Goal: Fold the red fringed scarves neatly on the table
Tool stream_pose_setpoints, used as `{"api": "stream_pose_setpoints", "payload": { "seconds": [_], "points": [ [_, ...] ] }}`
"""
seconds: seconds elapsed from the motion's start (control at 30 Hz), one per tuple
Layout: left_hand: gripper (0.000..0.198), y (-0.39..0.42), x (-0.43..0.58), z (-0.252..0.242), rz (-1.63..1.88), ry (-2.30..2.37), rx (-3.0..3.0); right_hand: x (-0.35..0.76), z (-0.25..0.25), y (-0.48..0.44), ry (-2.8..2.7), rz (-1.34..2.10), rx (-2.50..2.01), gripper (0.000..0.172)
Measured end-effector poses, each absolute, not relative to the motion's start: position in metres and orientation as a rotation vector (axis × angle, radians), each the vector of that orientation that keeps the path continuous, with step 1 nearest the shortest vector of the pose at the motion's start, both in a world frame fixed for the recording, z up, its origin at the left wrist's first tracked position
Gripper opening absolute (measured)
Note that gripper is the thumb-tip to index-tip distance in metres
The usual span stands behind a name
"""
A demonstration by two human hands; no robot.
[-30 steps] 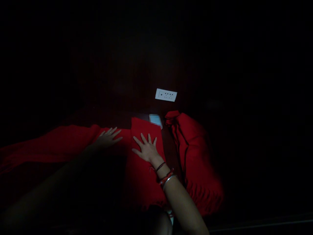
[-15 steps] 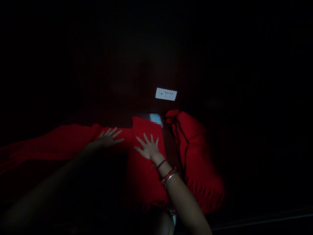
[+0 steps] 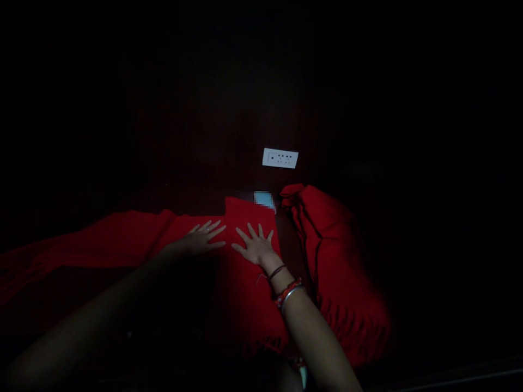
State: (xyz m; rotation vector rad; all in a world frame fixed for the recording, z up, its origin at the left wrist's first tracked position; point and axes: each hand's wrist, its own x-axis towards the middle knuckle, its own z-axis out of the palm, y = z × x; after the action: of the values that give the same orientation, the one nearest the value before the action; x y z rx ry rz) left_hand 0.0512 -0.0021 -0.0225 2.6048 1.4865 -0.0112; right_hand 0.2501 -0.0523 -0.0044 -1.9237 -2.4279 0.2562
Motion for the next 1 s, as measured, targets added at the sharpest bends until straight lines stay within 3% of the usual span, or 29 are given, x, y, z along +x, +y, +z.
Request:
{"api": "stream_pose_setpoints", "payload": {
  "seconds": [0.17,0.27,0.43,0.63,0.87,1.0],
  "points": [
    [0.051,-0.003,0.054,-0.02,0.227,1.503,2.684,0.253,-0.004,-0.053,-2.4,0.188,-1.916,0.066],
    [0.049,-0.008,0.062,-0.019,0.407,1.402,2.773,0.252,-0.007,-0.051,-2.426,0.329,-2.015,0.067],
    [0.049,-0.004,0.065,-0.026,0.266,1.365,2.726,0.254,-0.006,-0.049,-2.433,0.328,-1.996,0.067],
    [0.044,0.002,0.065,-0.024,0.675,1.23,2.777,0.264,-0.004,-0.047,-2.354,0.185,-1.946,0.06],
    [0.036,0.005,0.072,-0.032,0.527,1.186,2.785,0.267,-0.008,-0.042,-2.399,0.34,-2.075,0.06],
    [0.05,0.001,0.063,-0.032,0.341,1.525,2.696,0.266,-0.007,-0.046,-2.38,0.353,-2.121,0.062]
  ]
}}
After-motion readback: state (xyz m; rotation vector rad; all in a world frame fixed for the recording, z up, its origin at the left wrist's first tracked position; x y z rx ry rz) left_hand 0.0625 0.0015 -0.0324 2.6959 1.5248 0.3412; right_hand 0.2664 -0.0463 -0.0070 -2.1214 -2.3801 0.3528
